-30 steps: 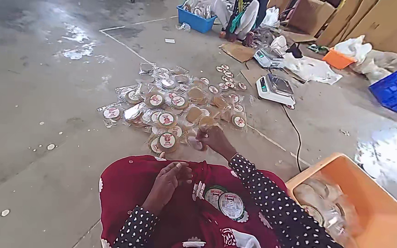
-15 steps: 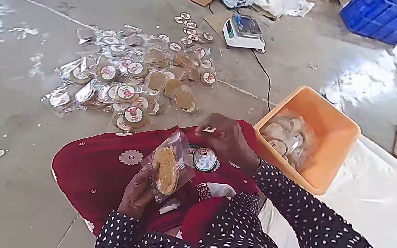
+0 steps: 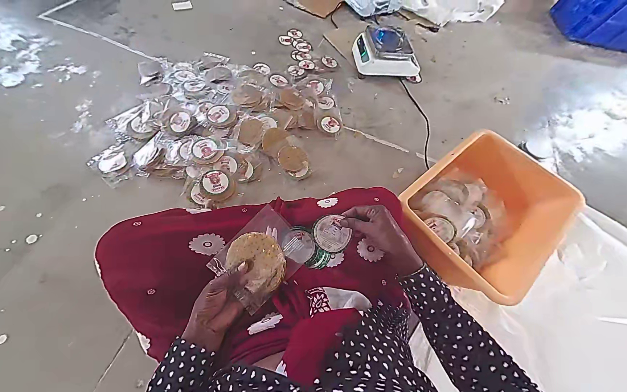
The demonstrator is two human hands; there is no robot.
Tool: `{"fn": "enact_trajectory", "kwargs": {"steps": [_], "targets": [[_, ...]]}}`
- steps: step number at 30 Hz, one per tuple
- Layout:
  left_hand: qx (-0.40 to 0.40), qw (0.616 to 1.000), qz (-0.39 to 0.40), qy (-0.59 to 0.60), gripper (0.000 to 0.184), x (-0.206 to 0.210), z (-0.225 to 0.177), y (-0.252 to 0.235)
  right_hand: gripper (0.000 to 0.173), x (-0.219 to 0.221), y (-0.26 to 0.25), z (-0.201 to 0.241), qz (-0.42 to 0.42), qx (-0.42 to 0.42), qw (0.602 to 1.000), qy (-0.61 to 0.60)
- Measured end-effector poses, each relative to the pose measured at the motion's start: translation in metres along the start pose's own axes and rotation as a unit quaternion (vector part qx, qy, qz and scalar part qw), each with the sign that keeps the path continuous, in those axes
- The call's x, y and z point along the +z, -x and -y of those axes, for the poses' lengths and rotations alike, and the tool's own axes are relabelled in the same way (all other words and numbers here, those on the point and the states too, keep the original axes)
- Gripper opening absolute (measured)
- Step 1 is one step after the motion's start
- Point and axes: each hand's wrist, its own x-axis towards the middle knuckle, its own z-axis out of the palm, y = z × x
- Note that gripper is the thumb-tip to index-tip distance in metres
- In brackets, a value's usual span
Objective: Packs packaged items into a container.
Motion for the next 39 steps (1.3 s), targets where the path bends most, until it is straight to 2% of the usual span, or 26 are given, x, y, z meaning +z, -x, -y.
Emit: {"fn": "enact_trajectory", "kwargs": {"steps": [3,7,12,17,20,23,31,39], "targets": [[-0.005,1.0,-0.007,-0.008,0.02,0.006,0.004,0.0,0.01,-0.006,0.006,0.002,-0.037,0.009,0.998,-0.05],[-0.014,0.999,0.001,-0.033,0.023,0.013,0.009,0.004,0.008,-0.004,0.014,0.021,-0.072,-0.019,0.996,-0.05],[-0.016,0.999,0.037,-0.029,0.029,0.014,0.011,0.004,0.004,-0.001,0.017,0.039,-0.037,-0.075,0.995,-0.055],[-0.007,0.999,0.033,-0.033,0.027,0.019,0.011,0.007,0.003,0.005,0.015,0.046,0.013,-0.065,0.998,-0.007],[0.0,0.999,0.047,-0.014,0.029,0.017,0.011,0.006,0.005,0.0,0.017,0.049,-0.039,-0.074,0.995,0.06],[-0.003,0.999,0.036,-0.008,0.029,0.018,0.01,0.007,0.005,-0.008,0.018,0.05,-0.066,-0.086,0.992,0.062],[-0.01,0.998,0.057,-0.005,0.029,0.016,0.014,0.004,0.003,-0.001,0.019,0.052,0.015,-0.089,0.996,0.01],[-0.008,0.998,0.056,-0.012,0.025,0.019,0.014,0.004,0.005,0.044,0.013,0.059,0.138,-0.071,0.986,-0.061]]}}
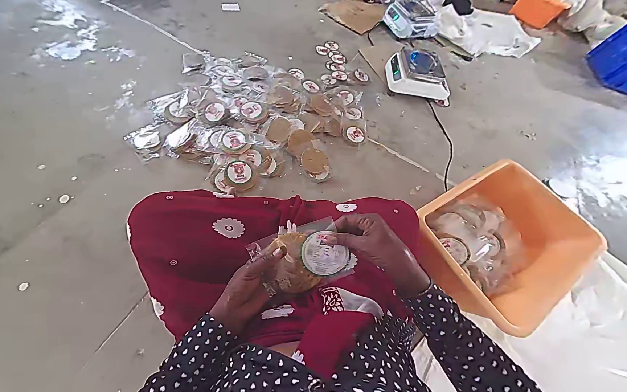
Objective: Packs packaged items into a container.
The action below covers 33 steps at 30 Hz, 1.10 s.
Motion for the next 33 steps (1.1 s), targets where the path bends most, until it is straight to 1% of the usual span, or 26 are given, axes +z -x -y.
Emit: {"fn": "enact_trajectory", "kwargs": {"steps": [2,5,9,11,14,16,18,19,22,23,24,25,26,27,28,30,33], "targets": [[-0.003,1.0,0.003,0.004,0.028,0.0,0.001,0.0,0.01,0.012,-0.004,-0.002,0.019,0.008,1.0,-0.02],[-0.001,1.0,0.013,0.016,0.029,-0.004,0.001,0.0,0.016,0.02,-0.005,0.001,0.016,0.019,0.999,-0.02],[-0.005,1.0,0.019,0.024,0.029,-0.007,0.001,-0.001,0.007,0.013,-0.003,-0.002,0.002,0.001,1.0,-0.001],[-0.015,0.999,0.028,0.027,0.032,-0.006,0.002,-0.001,0.004,0.013,-0.002,-0.005,0.026,0.018,0.999,0.006],[-0.023,1.0,0.012,0.011,0.033,-0.002,0.003,-0.003,0.02,0.016,0.0,-0.004,0.114,0.023,0.993,-0.022],[-0.022,1.0,-0.007,0.008,0.032,-0.002,0.003,-0.002,0.027,0.016,0.001,-0.003,0.124,0.03,0.99,-0.059],[-0.015,1.0,-0.022,0.003,0.033,-0.002,0.001,0.001,0.038,0.016,0.0,-0.005,0.085,0.034,0.991,-0.098],[-0.013,1.0,-0.024,-0.006,0.033,-0.001,0.0,0.003,0.04,0.015,-0.001,-0.006,0.066,0.028,0.993,-0.09],[-0.012,0.999,-0.02,-0.036,0.028,0.007,0.004,0.0,0.022,0.017,0.008,-0.004,0.018,-0.021,0.998,0.05],[-0.012,0.999,-0.009,-0.044,0.028,0.008,0.006,-0.003,0.019,0.016,0.012,-0.001,-0.012,-0.04,0.995,0.092],[-0.012,0.999,0.018,-0.049,0.029,0.007,0.007,-0.007,0.017,0.01,0.016,0.004,-0.049,-0.062,0.99,0.114],[-0.013,0.997,0.064,-0.047,0.033,0.004,0.007,-0.012,0.014,-0.002,0.021,0.01,-0.099,-0.095,0.983,0.119],[-0.02,0.992,0.115,-0.051,0.035,0.0,0.006,-0.018,0.011,-0.018,0.028,0.019,-0.154,-0.131,0.971,0.13],[-0.025,0.988,0.14,-0.059,0.036,-0.003,0.005,-0.022,0.009,-0.039,0.037,0.028,-0.211,-0.162,0.949,0.169],[-0.029,0.987,0.142,-0.068,0.035,-0.004,0.004,-0.025,0.01,-0.062,0.047,0.037,-0.264,-0.181,0.921,0.224],[-0.037,0.989,0.123,-0.071,0.032,-0.006,0.002,-0.029,0.015,-0.11,0.067,0.047,-0.339,-0.169,0.865,0.328],[-0.041,0.991,0.09,-0.085,0.034,-0.004,0.002,-0.033,0.019,-0.172,0.096,0.041,-0.388,-0.099,0.809,0.431]]}}
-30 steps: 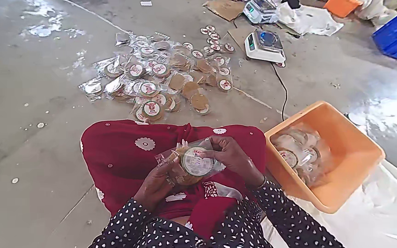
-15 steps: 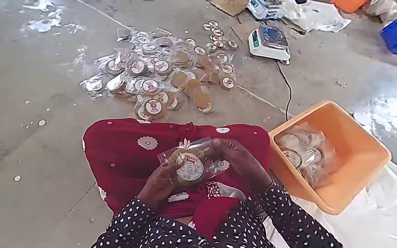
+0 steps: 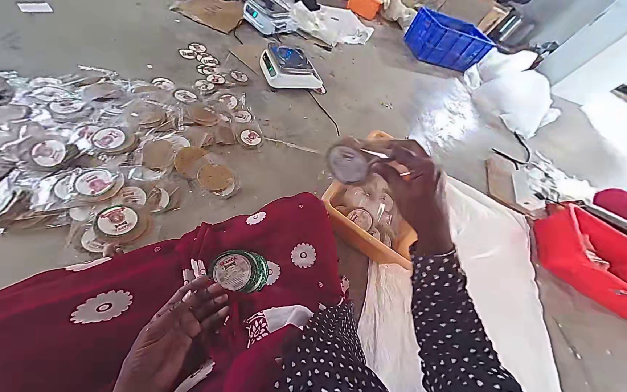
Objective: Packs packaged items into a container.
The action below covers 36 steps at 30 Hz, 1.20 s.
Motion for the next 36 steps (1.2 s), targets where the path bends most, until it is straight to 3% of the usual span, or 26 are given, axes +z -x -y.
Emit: {"fn": "enact_trajectory", "kwargs": {"steps": [6,10,13,15,19,22,25,31,36], "targets": [[0.029,0.997,-0.059,-0.046,0.036,0.002,-0.015,-0.005,0.017,-0.011,0.039,-0.108,0.13,0.112,0.976,0.135],[0.06,0.993,-0.088,-0.045,0.034,-0.004,-0.043,-0.01,0.018,0.009,0.062,-0.129,0.196,0.191,0.953,0.131],[0.082,0.991,-0.099,-0.044,0.034,-0.013,-0.064,-0.018,0.024,0.035,0.036,-0.109,0.145,0.169,0.972,0.081],[0.087,0.99,-0.109,-0.035,0.036,-0.019,-0.076,-0.027,0.023,0.071,0.001,-0.072,0.14,0.145,0.979,0.028],[0.106,0.986,-0.125,-0.036,0.035,-0.044,-0.079,-0.05,0.025,0.205,-0.067,-0.02,0.237,0.085,0.959,-0.13],[0.108,0.987,-0.113,-0.042,0.033,-0.057,-0.074,-0.06,0.046,0.32,-0.1,-0.008,0.343,0.125,0.922,-0.128],[0.097,0.991,-0.085,-0.024,0.033,-0.062,-0.072,-0.067,0.076,0.395,-0.114,0.006,0.386,0.217,0.895,-0.06],[0.072,0.994,-0.087,-0.008,0.036,-0.062,-0.075,-0.078,0.083,0.449,-0.117,0.047,0.323,0.275,0.904,0.064],[0.072,0.994,-0.085,-0.01,0.043,-0.061,-0.075,-0.084,0.088,0.455,-0.114,0.048,0.288,0.266,0.919,0.051]]}}
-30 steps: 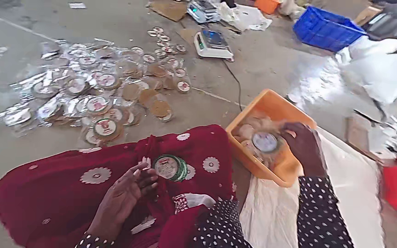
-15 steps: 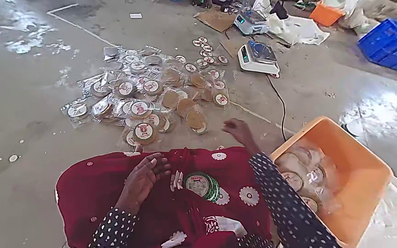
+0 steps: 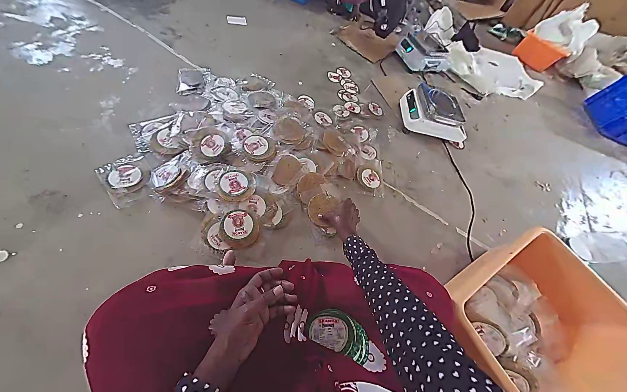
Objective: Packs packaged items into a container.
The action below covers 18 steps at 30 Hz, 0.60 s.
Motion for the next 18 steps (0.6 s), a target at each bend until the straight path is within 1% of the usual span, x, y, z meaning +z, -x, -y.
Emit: {"fn": "enact_trajectory", "kwargs": {"steps": [2,5,7,9,11,13,15,16,17,18], "targets": [[0.007,1.0,0.006,-0.01,0.045,-0.001,0.001,-0.001,0.08,-0.002,-0.004,-0.002,0.015,0.004,0.999,-0.029],[0.008,1.0,0.001,-0.014,0.043,0.0,0.0,0.0,0.051,-0.005,-0.011,-0.008,0.046,0.015,0.988,-0.147],[0.006,1.0,-0.003,-0.018,0.039,0.001,0.0,0.002,0.043,-0.009,-0.012,-0.012,0.074,0.024,0.978,-0.192],[0.002,1.0,-0.007,-0.021,0.036,0.002,-0.001,0.003,0.042,-0.024,-0.002,-0.007,0.086,0.011,0.968,-0.233],[-0.007,1.0,-0.019,-0.015,0.034,0.003,-0.001,0.004,0.042,-0.049,0.024,0.004,0.108,-0.011,0.941,-0.321],[-0.011,1.0,-0.017,-0.008,0.037,0.004,0.0,0.005,0.037,-0.076,0.063,0.017,0.143,-0.037,0.9,-0.41],[0.016,0.999,0.036,0.004,0.037,0.004,0.005,0.009,0.028,-0.099,0.11,0.025,0.172,-0.068,0.865,-0.466],[0.042,0.996,0.072,0.01,0.042,0.006,0.01,0.012,0.026,-0.106,0.138,0.027,0.177,-0.073,0.848,-0.494],[0.07,0.993,0.098,0.019,0.054,0.012,0.016,0.017,0.027,-0.109,0.167,0.028,0.173,-0.07,0.827,-0.53],[0.097,0.989,0.105,0.024,0.064,0.021,0.022,0.024,0.027,-0.108,0.195,0.028,0.163,-0.064,0.805,-0.567]]}}
